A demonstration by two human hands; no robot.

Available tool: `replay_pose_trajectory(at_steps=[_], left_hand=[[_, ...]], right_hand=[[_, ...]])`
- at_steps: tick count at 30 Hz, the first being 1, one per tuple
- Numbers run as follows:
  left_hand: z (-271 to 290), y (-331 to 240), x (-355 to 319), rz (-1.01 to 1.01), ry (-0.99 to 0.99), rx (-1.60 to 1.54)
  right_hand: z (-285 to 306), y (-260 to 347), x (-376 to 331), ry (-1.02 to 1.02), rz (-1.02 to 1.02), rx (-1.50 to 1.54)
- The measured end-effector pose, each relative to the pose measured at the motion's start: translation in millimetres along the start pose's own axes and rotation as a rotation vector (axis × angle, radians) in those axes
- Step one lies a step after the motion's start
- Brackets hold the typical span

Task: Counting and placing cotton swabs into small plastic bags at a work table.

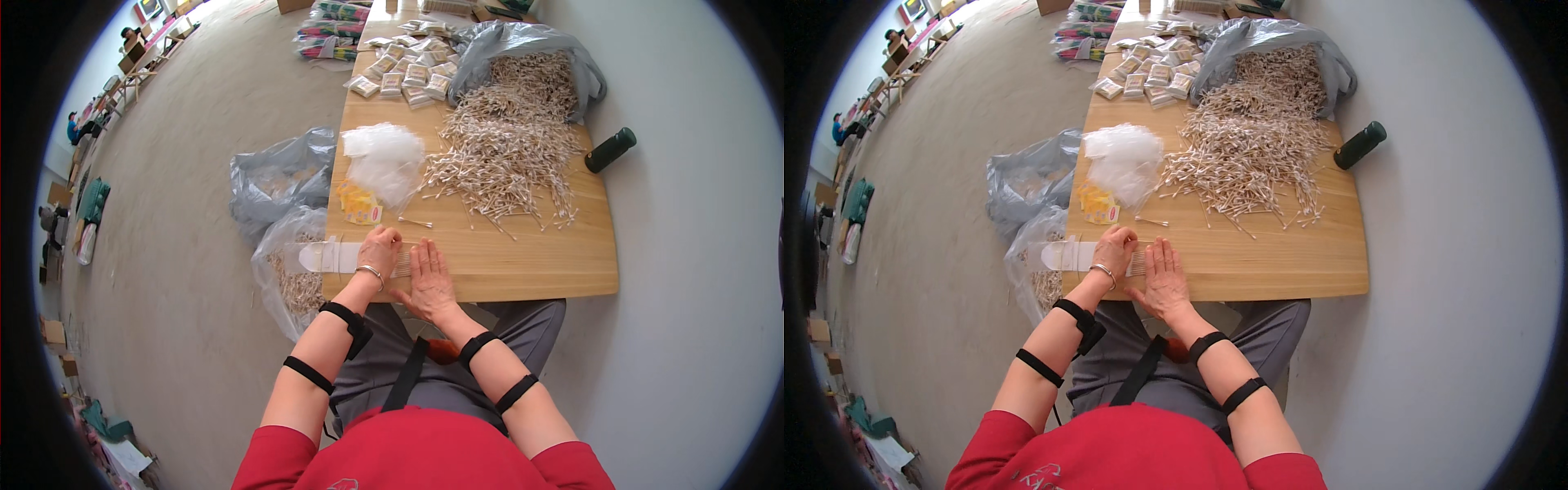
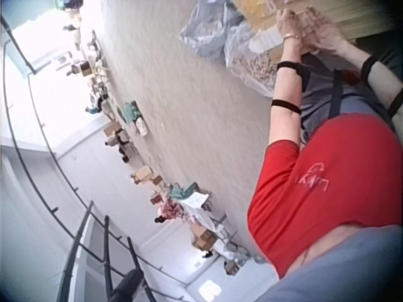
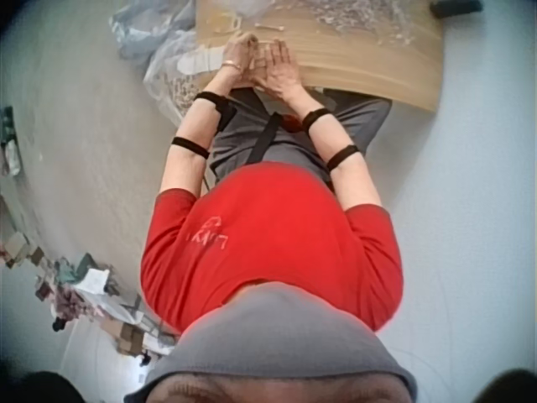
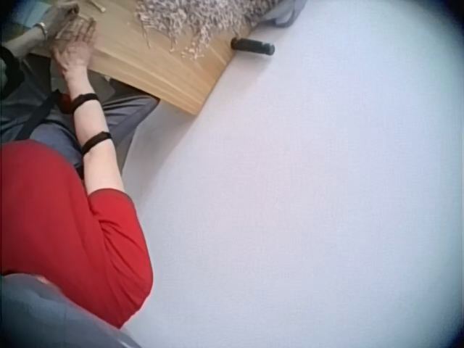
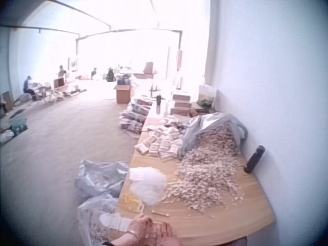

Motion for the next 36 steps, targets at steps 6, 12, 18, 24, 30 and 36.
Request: replay_pose_trajectory(at_steps=[6, 12, 18, 24, 30, 36], left_hand=[[-9, 1, -23, 0.213, -0.165, -0.531], [-24, 4, -49, 0.155, -0.02, -0.795], [-24, 11, -47, 0.195, -0.059, -0.976], [-9, 23, -42, 0.215, -0.095, -1.032], [26, 45, -39, 0.24, -0.197, -0.873], [39, 55, -49, 0.238, -0.21, -0.701]], right_hand=[[-5, -1, 0, 0.001, -0.043, 0.02], [-24, 5, -1, -0.13, -0.08, 0.015], [-27, 22, -4, -0.153, -0.105, 0.084], [-30, 47, 12, -0.042, -0.131, 0.129], [-40, 82, 41, -0.038, -0.058, 0.136], [-37, 91, 41, 0.036, 0.033, 0.167]])
Point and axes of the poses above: each hand's wrist, its own x-axis towards the middle knuckle, its own z-axis out of the back of the hand, y = z × x, the point moved 1 cm from there along x, towards the middle knuckle, and after that the axes turned 2 degrees about -y, right-handed, at the moved point
